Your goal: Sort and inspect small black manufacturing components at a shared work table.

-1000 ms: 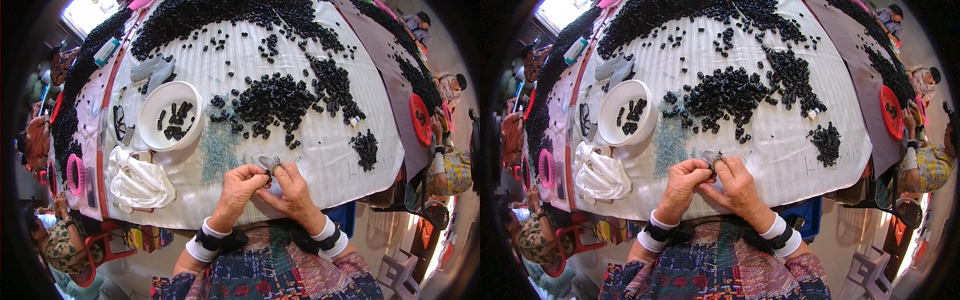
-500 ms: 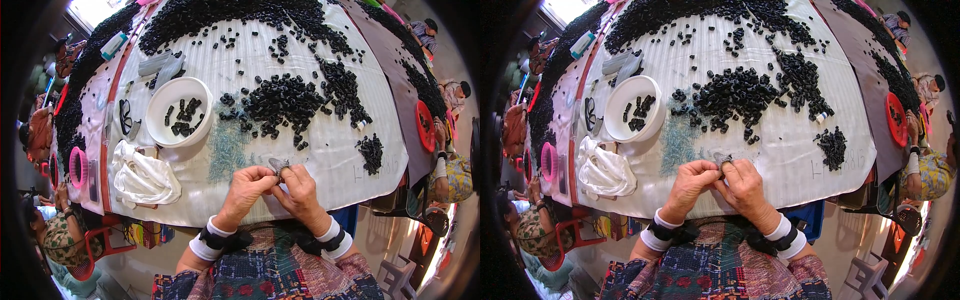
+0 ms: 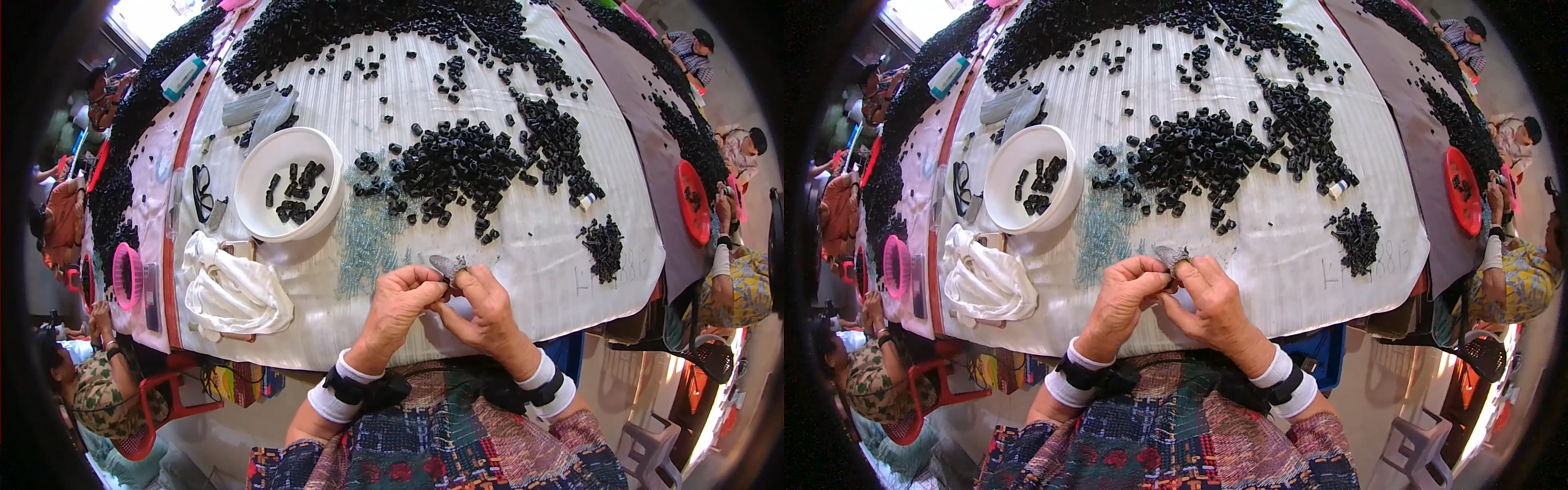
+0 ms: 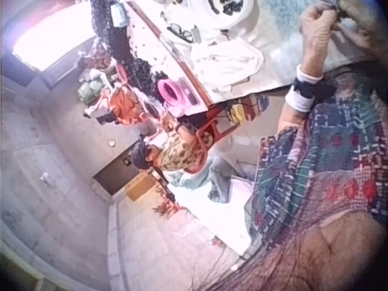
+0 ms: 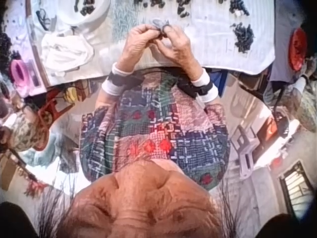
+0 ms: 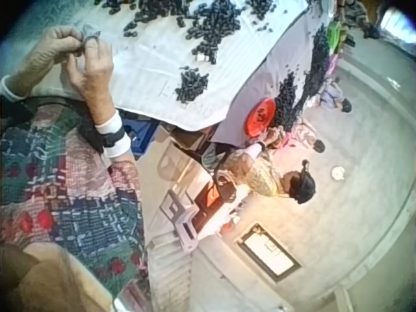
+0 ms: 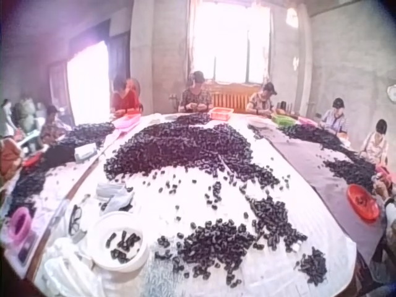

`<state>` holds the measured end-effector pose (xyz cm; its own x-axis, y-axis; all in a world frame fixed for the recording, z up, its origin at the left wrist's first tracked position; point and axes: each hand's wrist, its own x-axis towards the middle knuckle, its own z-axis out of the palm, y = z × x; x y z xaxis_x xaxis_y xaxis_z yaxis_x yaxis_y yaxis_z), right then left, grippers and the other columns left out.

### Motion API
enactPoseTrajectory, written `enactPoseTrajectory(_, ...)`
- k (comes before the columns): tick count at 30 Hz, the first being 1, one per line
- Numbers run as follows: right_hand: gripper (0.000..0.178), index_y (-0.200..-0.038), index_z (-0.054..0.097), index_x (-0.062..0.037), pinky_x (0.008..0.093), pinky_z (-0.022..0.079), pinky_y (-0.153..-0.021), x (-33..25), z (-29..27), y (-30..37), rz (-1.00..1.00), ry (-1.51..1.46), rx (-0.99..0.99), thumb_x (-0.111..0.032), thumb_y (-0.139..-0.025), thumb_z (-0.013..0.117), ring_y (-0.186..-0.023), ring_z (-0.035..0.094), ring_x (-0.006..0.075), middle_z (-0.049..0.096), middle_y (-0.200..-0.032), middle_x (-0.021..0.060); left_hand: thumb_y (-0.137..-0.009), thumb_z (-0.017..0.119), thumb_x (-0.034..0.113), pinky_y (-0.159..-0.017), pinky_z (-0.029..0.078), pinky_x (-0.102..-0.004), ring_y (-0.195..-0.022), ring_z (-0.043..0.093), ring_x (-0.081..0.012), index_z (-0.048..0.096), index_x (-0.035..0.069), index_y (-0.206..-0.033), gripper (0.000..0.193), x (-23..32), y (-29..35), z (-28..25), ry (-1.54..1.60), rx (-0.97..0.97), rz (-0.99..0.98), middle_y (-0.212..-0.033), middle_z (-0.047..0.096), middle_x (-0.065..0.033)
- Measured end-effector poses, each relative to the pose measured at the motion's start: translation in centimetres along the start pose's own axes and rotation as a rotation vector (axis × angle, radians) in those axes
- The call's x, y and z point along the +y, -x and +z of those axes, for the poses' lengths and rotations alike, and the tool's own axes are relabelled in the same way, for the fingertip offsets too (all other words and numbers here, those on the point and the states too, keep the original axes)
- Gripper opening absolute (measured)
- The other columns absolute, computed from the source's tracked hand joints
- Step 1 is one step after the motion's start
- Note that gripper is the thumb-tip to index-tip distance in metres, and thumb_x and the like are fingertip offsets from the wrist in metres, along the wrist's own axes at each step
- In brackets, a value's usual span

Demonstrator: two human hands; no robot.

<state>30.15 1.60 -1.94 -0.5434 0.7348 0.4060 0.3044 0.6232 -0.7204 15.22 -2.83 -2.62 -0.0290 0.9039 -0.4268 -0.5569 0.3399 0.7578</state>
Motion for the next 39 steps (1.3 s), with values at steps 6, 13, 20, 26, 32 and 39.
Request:
enactPoseTrajectory(6,0.018,-0.091,0.057,0.0034,0.0291,0.045,-0.059,0.3,-0.8,0.1,0.188,-0.252,0.029,0.001,-0.074,0.064,-0.069,0.056,0.0210,0.055,-0.079,0.0117,-0.081,0.062,0.005,-0.060,0.050,-0.0211,-0.068,0.061,-0.0100,0.062,-0.002,-0.088,0.009,0.4,0.2,0.2,-0.007,-0.006,-0.034,-0.078,0.065,-0.0068)
enactPoseTrajectory(13,0.017,-0.093,0.060,0.0026,0.0251,0.044,-0.056,0.5,-0.4,-0.2,0.232,-0.365,0.121,0.005,-0.076,0.063,-0.063,0.054,0.0125,0.058,-0.078,0.0078,-0.082,0.063,0.005,-0.062,0.051,-0.0215,-0.068,0.061,-0.0105,0.061,-0.002,-0.092,0.012,0.3,0.1,0.3,-0.098,-0.040,0.000,-0.081,0.065,-0.0076)
enactPoseTrajectory(20,0.022,-0.099,0.062,-0.0007,0.0224,0.047,-0.063,0.8,0.1,0.5,0.389,-0.486,0.147,0.005,-0.078,0.063,-0.071,0.059,0.0093,0.062,-0.082,0.0051,-0.082,0.065,0.003,-0.063,0.054,-0.0234,-0.074,0.065,-0.0146,0.060,-0.002,-0.095,0.015,0.3,0.4,0.5,-0.077,-0.013,-0.003,-0.083,0.066,-0.0094)
enactPoseTrajectory(26,0.027,-0.108,0.060,-0.0002,0.0230,0.050,-0.075,0.1,-0.4,0.3,0.477,-0.632,0.246,0.004,-0.082,0.060,-0.086,0.061,0.0103,0.065,-0.092,0.0047,-0.081,0.067,0.004,-0.063,0.054,-0.0241,-0.076,0.066,-0.0169,0.061,-0.003,-0.097,0.019,0.4,0.7,0.4,-0.108,0.003,0.026,-0.085,0.067,-0.0117)
enactPoseTrajectory(32,0.025,-0.104,0.063,-0.0014,0.0229,0.049,-0.069,0.4,-0.3,0.5,0.402,-0.602,0.230,0.003,-0.079,0.063,-0.079,0.061,0.0090,0.065,-0.087,0.0047,-0.080,0.067,0.003,-0.064,0.054,-0.0248,-0.075,0.066,-0.0174,0.062,-0.005,-0.096,0.018,0.4,0.7,0.7,-0.130,0.004,0.075,-0.085,0.067,-0.0126)
enactPoseTrajectory(39,0.025,-0.098,0.065,-0.0040,0.0248,0.047,-0.059,0.6,-0.4,0.4,0.297,-0.344,0.220,0.003,-0.075,0.066,-0.065,0.058,0.0110,0.062,-0.076,0.0067,-0.078,0.068,0.001,-0.063,0.053,-0.0236,-0.072,0.065,-0.0147,0.062,-0.005,-0.093,0.017,0.7,0.9,0.9,-0.168,0.012,0.101,-0.081,0.067,-0.0120)
